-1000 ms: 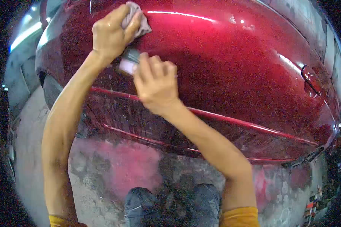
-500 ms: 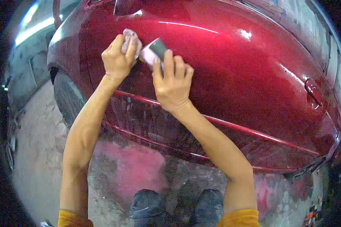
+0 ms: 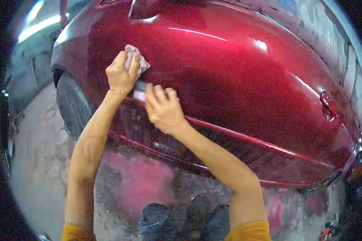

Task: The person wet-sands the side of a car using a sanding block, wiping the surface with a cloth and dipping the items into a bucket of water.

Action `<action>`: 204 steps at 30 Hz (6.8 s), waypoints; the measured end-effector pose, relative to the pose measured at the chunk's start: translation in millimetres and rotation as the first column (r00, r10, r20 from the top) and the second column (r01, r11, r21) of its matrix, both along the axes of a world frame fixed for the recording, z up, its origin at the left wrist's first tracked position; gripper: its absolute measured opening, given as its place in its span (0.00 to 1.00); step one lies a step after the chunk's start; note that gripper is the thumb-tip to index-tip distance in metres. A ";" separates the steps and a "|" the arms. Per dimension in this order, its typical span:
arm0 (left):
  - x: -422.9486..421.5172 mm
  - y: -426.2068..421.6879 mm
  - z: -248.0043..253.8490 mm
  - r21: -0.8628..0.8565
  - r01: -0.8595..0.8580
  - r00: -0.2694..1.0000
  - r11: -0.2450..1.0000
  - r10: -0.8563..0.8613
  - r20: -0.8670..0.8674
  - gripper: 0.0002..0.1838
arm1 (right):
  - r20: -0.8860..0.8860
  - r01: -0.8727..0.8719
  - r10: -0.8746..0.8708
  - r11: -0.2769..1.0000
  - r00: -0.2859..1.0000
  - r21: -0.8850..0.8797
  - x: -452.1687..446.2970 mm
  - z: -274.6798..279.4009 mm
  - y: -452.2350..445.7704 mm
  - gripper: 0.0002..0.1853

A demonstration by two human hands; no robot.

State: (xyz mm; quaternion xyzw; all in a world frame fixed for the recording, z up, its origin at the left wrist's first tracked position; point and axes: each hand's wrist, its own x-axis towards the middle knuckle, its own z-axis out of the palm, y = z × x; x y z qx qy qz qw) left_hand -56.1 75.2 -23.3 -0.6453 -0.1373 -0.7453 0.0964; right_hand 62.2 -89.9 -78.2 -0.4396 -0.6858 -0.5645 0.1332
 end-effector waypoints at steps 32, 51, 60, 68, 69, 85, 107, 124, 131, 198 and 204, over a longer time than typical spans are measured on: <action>50.9 -59.6 -5.1 0.036 0.114 0.993 0.993 -0.112 -0.037 0.19 | -0.232 0.202 -0.127 0.920 0.964 0.335 101.7 -1.2 -146.8 0.22; 118.0 -179.7 77.0 0.286 -0.003 0.983 0.958 0.055 -0.175 0.31 | -0.410 0.405 -0.207 0.773 0.888 0.487 172.0 -12.7 -271.1 0.25; 166.4 -219.9 75.4 0.383 0.002 0.999 0.924 0.016 -0.043 0.21 | -0.615 0.466 -0.112 0.760 0.781 0.453 198.4 -48.3 -325.0 0.26; 245.3 -306.3 156.1 0.404 0.047 0.966 0.914 0.061 -0.252 0.21 | -0.678 0.451 -0.005 0.750 0.735 0.483 212.5 -58.7 -357.5 0.25; 253.4 -324.9 165.7 0.410 0.166 0.943 0.897 -0.022 -0.333 0.16 | -0.693 0.468 -0.013 0.747 0.721 0.472 212.2 -57.1 -361.3 0.25; 199.4 -273.3 163.6 0.282 0.374 0.886 0.884 -0.250 -0.392 0.18 | -0.731 0.557 0.196 0.530 0.653 0.640 260.4 -8.9 -362.4 0.25; 162.5 -172.5 132.3 0.344 0.074 0.991 0.936 -0.030 -0.134 0.20 | -0.457 0.377 -0.094 0.721 0.885 0.581 120.8 52.1 -158.7 0.24; 149.7 -195.8 101.9 0.490 0.104 0.979 0.865 -0.002 -0.206 0.13 | -0.348 0.308 -0.135 0.803 0.928 0.510 172.8 31.0 -247.8 0.28; 163.2 -208.3 105.4 0.455 0.096 0.982 0.885 -0.009 -0.189 0.13 | -0.591 0.614 -0.195 0.400 0.782 0.681 298.1 60.3 -396.1 0.23; 333.2 -462.5 94.0 0.498 0.478 0.864 0.723 -0.284 -0.416 0.12 | -0.512 0.502 -0.170 0.591 0.842 0.631 303.7 70.8 -441.4 0.29; 342.0 -469.3 93.4 0.535 0.414 0.899 0.736 -0.241 -0.365 0.12 | -0.699 0.673 -0.083 0.374 0.710 0.638 336.4 49.4 -476.2 0.23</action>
